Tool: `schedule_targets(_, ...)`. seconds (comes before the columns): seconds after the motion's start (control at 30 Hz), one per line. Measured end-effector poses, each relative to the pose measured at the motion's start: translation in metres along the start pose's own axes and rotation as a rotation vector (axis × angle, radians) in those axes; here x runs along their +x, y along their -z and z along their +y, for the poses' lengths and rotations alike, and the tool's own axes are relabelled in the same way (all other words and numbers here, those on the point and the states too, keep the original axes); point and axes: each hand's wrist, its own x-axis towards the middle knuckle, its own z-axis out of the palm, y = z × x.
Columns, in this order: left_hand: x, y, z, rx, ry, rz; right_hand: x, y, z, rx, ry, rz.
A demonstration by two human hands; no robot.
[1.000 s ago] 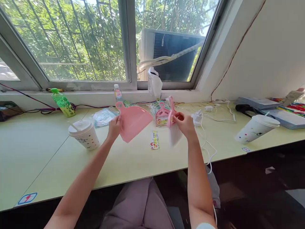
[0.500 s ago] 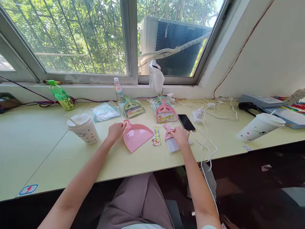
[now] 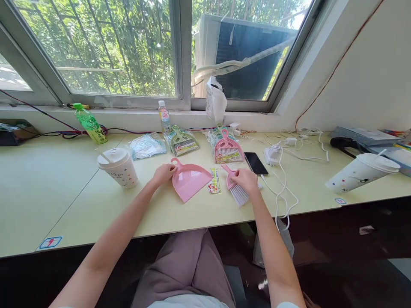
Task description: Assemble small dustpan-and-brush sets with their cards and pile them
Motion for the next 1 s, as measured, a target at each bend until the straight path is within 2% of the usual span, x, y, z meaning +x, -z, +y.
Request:
schedule_targets(0.1,-0.004,-0.002,0.007,-0.194,-0.126,-0.184,0.000,0.015,-0.018,0.180,0.081,0.065)
schedule_targets(0.17,-0.008,-0.002,0.013,-0.347,-0.219,-0.315,0.001,0.022,-0.038,0.257,0.194,0.049)
schedule_targets(0.2,-0.009,-0.002,0.016,-0.392,-0.259,-0.341,0.002,0.024,-0.051,0.258,0.258,0.025)
schedule_targets(0.27,-0.011,0.001,0.021,-0.377,-0.310,-0.269,0.004,0.022,-0.076,0.195,0.358,-0.047)
schedule_targets(0.4,-0.011,0.009,0.019,-0.107,-0.367,0.111,0.007,0.004,-0.116,0.006,0.424,-0.126)
schedule_targets(0.47,-0.010,0.010,0.014,0.033,-0.462,0.199,0.008,-0.005,-0.126,-0.025,0.460,-0.164)
schedule_targets(0.63,-0.007,-0.003,0.007,0.295,-0.652,0.147,0.008,-0.017,-0.132,0.040,0.480,-0.189)
schedule_targets(0.77,-0.004,-0.017,0.007,0.322,-0.758,0.093,0.008,-0.018,-0.134,0.035,0.502,-0.145)
schedule_targets(1.0,-0.002,-0.027,0.001,0.296,-0.742,0.073,0.007,-0.021,-0.137,0.070,0.509,-0.169)
